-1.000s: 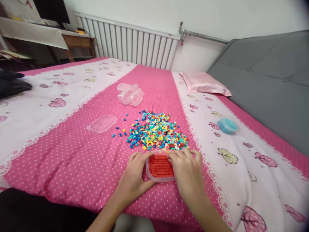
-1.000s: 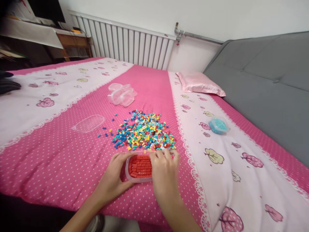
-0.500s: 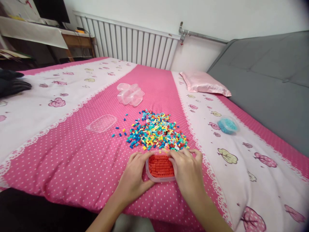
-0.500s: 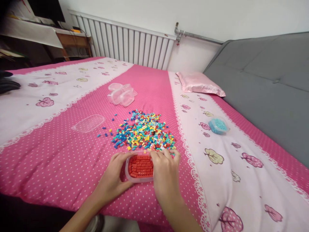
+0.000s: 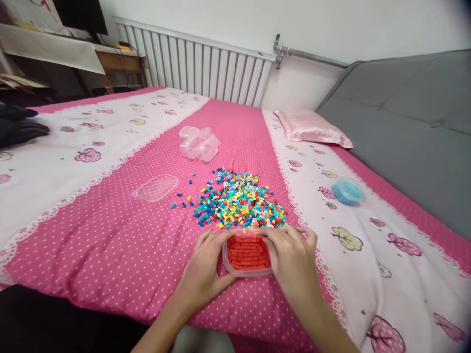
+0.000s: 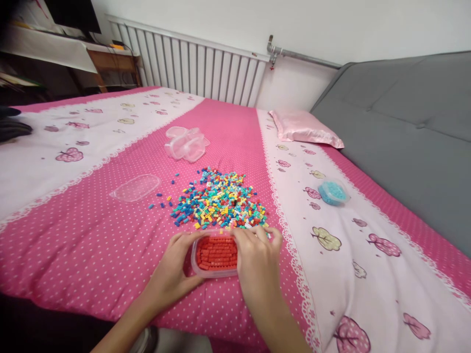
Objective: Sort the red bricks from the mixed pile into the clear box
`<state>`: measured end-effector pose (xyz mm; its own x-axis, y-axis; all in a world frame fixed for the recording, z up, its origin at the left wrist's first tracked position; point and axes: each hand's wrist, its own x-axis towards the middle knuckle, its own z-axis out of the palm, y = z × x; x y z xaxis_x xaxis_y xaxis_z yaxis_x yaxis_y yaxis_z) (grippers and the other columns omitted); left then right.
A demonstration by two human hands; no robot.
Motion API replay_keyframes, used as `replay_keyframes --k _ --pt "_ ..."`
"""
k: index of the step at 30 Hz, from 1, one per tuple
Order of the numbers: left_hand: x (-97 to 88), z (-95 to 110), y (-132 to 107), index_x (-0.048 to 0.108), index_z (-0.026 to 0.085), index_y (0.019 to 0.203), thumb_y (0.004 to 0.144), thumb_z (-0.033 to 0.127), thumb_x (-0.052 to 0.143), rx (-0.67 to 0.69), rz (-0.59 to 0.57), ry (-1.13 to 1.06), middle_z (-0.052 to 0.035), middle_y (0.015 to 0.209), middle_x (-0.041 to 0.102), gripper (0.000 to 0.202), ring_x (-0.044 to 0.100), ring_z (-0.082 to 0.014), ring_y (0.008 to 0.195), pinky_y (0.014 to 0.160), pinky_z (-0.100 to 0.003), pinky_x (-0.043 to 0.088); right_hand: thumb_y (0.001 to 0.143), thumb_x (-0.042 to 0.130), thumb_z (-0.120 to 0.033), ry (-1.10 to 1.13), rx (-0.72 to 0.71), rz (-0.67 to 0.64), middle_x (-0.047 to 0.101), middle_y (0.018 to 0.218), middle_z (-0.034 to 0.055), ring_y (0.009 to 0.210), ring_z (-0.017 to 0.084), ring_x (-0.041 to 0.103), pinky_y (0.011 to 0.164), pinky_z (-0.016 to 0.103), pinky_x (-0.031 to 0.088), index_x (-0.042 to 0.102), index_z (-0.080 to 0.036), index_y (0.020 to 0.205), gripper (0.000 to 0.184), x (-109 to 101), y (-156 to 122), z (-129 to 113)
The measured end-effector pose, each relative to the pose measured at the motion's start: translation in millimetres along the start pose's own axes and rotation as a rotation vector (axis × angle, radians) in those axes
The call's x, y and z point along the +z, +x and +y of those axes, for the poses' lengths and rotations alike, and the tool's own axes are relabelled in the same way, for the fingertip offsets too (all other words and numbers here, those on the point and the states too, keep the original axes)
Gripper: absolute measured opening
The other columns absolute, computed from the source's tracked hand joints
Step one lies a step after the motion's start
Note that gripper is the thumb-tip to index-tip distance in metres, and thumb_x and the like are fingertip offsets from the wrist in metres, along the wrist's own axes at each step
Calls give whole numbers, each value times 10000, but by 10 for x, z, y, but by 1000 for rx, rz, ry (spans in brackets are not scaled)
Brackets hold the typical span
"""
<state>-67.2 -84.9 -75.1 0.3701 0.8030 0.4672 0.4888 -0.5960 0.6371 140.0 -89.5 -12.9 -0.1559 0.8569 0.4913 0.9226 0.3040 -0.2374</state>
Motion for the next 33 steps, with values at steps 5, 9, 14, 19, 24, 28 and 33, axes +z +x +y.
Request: replay_keyframes --k 5,9,14,19,24,28,33 --pt "2 -1 4 398 297 1470 856 292 794 0 13 -2 -80 1332 657 731 623 -298 1180 1041 -479 477 963 557 -55 51 -95 -59 727 1171 29 1079 254 569 949 437 297 780 -367 1085 402 56 -33 -36" --pt "10 -15 -3 366 293 1483 869 275 780 -4 1 -1 -83 1342 643 741 602 -295 1190 1060 -487 452 956 581 -51 52 -135 -45 714 1133 30 1090 255 556 963 446 297 794 -364 1017 384 127 -49 -43" --pt "6 -7 0 364 300 1478 871 267 777 -2 -7 -8 -80 1354 637 736 601 -293 1184 1053 -485 450 948 603 -46 56 -134 -70 702 1153 36 1114 258 557 982 464 287 797 -361 1011 375 130 -47 -28" --pt "5 -3 4 361 297 1478 866 269 787 -6 -6 1 -85 1344 638 746 598 -299 1186 1051 -492 450 971 593 -81 69 -131 -69 698 1159 46 1116 265 549 990 475 286 792 -355 1030 344 132 -53 -17" --pt "7 -15 0 361 293 1482 876 288 783 7 -7 -4 -86 1354 634 738 599 -295 1184 1055 -487 445 968 596 -77 61 -151 -46 692 1155 44 1114 259 535 997 466 280 790 -351 1026 341 153 -51 10" --pt "1 -8 -2 364 289 1477 859 268 799 1 -3 5 -78 1350 637 756 593 -288 1189 1050 -467 450 955 590 -59 76 -166 -2 674 1072 45 1066 255 529 963 452 286 793 -346 1003 355 121 -41 45" --pt "6 -11 4 365 283 1476 851 240 796 2 -4 10 -80 1356 633 760 583 -287 1191 1041 -456 455 930 556 -18 97 -163 0 638 997 43 1014 248 524 946 453 280 796 -324 922 389 77 -38 94"
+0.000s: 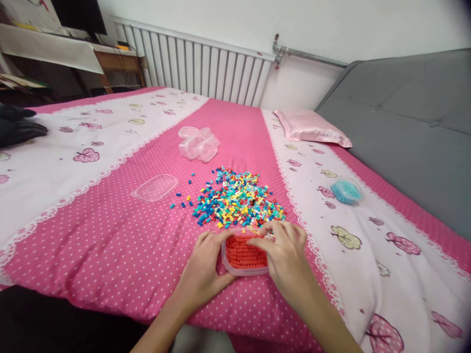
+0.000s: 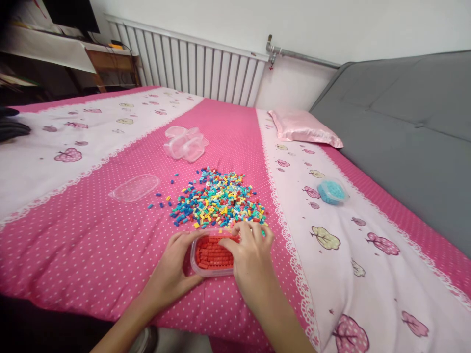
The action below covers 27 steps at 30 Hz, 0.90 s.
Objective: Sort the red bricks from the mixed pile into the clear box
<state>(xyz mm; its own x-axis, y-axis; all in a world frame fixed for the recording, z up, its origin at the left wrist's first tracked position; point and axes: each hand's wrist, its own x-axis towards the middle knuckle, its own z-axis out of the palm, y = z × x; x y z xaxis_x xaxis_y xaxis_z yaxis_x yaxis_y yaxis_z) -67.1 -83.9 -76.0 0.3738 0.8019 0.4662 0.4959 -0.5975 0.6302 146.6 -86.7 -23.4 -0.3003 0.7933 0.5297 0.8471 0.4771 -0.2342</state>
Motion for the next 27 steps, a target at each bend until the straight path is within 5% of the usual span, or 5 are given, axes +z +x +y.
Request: replay_keyframes --k 8,13,18,23,27 --pt "11 -15 -24 376 292 1470 847 243 791 -18 -2 -2 -75 1353 639 751 588 -288 1197 1054 -466 450 900 565 -15 -10 -51 -31 638 975 46 1000 252 525 946 462 268 786 -293 846 360 59 -27 22" --pt "1 -4 -16 385 283 1465 849 244 777 -4 6 16 -79 1335 651 732 613 -289 1180 1061 -475 452 891 492 19 32 -25 -25 631 963 32 992 238 545 948 453 285 790 -309 895 443 -109 15 113" --pt "-8 -1 7 395 279 1465 852 232 766 -8 10 39 -78 1317 657 718 621 -285 1168 1045 -458 471 894 452 -79 85 216 96 610 980 33 973 229 578 933 428 371 775 -304 1016 412 -288 44 537" --pt "-9 -22 20 409 283 1457 858 234 741 -19 7 56 -79 1350 647 687 618 -295 1198 1058 -462 467 908 445 -219 95 417 58 653 1088 82 1077 257 611 999 423 445 738 -235 1116 360 -128 -48 1039" --pt "0 -62 10 395 280 1464 861 202 698 -3 11 91 -85 1376 637 679 609 -305 1222 1075 -483 457 910 454 -241 12 550 33 678 1120 135 1087 304 618 1022 488 444 697 -175 1208 390 -8 -119 1223"
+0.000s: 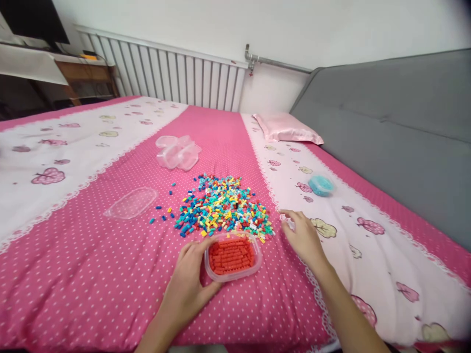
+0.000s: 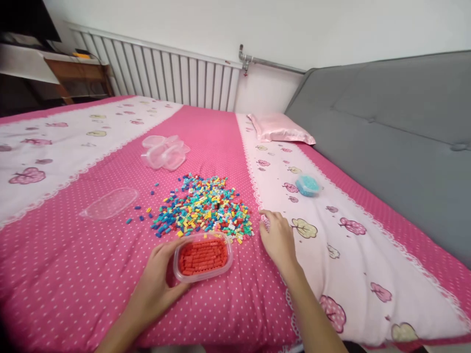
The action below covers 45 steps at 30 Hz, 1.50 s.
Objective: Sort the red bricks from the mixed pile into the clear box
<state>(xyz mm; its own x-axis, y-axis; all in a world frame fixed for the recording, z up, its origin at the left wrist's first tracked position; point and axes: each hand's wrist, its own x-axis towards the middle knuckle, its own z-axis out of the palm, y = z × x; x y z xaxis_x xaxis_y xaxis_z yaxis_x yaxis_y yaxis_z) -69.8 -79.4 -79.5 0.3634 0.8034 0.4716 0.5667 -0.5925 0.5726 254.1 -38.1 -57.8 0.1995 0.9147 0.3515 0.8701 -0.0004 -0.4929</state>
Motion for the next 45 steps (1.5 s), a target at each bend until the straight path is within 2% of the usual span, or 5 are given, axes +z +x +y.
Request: replay_keyframes --k 15,20,32,38,45 --pt "50 -151 -20 408 278 1472 873 265 693 -19 1 42 -103 1394 615 663 586 -339 1252 1066 -543 488 940 467 -152 142 11 -21 718 1305 103 1200 257 634 1077 444 468 670 -208 1334 447 536 217 32" --pt "35 -115 -17 431 295 1454 862 263 698 -32 23 33 -94 1363 636 651 606 -340 1227 1017 -527 532 910 476 -113 222 11 -8 753 1219 96 1108 244 678 1055 448 491 660 -215 1346 485 676 337 74" --pt "-1 -43 -16 426 290 1454 854 201 682 -44 8 33 -86 1366 647 659 611 -322 1235 1043 -512 516 866 481 -199 286 -37 6 694 932 57 881 229 651 894 407 526 735 -197 1110 352 710 327 114" --pt "-1 -22 -9 463 272 1434 828 196 706 -36 31 23 -97 1349 669 657 637 -328 1222 1047 -510 519 940 445 -274 263 -35 52 669 1006 91 907 235 638 916 421 525 641 -157 1308 432 695 306 91" --pt "7 -27 -13 455 281 1438 785 129 687 -49 29 -27 -101 1335 667 709 638 -331 1202 1002 -513 548 951 544 -249 131 -134 -11 665 1082 80 1059 254 579 1000 423 449 764 -263 1153 299 714 565 -312"
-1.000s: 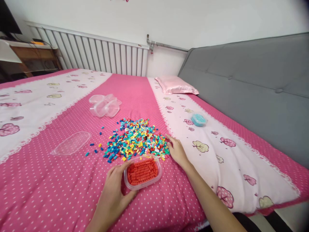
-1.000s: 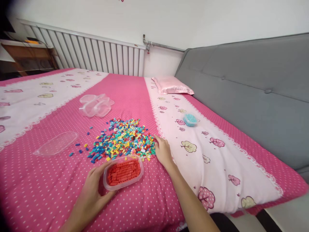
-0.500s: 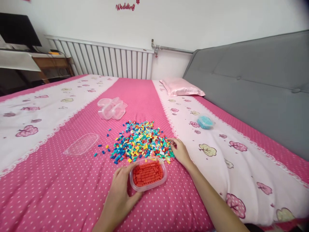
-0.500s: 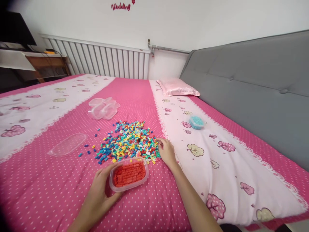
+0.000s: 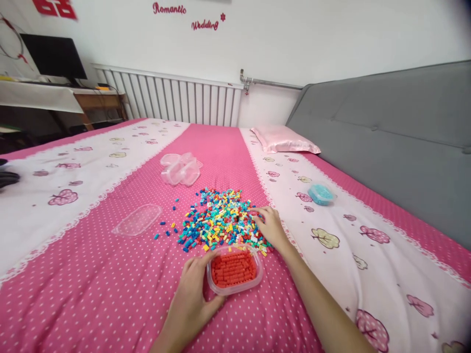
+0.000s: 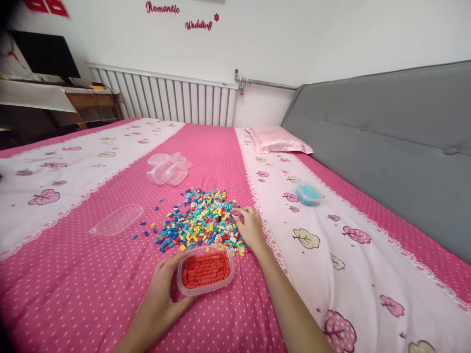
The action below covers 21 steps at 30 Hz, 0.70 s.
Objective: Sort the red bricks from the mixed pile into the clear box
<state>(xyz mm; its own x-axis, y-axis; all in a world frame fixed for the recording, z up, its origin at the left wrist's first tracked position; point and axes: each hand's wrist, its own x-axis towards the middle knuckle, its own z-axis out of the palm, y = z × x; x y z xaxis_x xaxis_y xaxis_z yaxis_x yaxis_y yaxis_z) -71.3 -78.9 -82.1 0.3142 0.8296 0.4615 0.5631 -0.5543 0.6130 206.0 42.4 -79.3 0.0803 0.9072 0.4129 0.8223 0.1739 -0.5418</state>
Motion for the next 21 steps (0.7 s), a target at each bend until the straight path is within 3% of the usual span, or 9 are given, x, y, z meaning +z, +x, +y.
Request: replay_keyframes --k 5,8,17,21 --pt "-8 8 -2 454 295 1422 805 159 716 7 10 -6 -88 1310 682 684 644 -329 1182 989 -519 549 947 610 -208 -109 -9 -70 681 1101 117 1088 290 552 960 433 420 793 -251 1080 230 220 237 -353" --pt "-10 6 1 456 293 1428 811 172 731 4 13 -13 -91 1317 680 686 644 -329 1185 984 -509 553 942 620 -174 -142 1 -85 682 1112 129 1108 295 542 959 427 401 791 -240 1057 215 243 271 -455" --pt "3 -26 -2 477 268 1417 830 202 734 -8 -4 -6 -111 1332 672 645 634 -340 1205 1015 -530 532 835 711 -130 12 31 -69 736 1008 68 1082 275 586 971 404 395 737 -240 855 115 169 235 -491" --pt "0 -19 -3 482 265 1408 807 183 732 -3 4 -6 -106 1303 689 655 650 -336 1171 992 -513 540 836 677 -222 219 125 -21 760 896 53 948 252 671 893 375 472 685 -230 786 51 159 243 -454"
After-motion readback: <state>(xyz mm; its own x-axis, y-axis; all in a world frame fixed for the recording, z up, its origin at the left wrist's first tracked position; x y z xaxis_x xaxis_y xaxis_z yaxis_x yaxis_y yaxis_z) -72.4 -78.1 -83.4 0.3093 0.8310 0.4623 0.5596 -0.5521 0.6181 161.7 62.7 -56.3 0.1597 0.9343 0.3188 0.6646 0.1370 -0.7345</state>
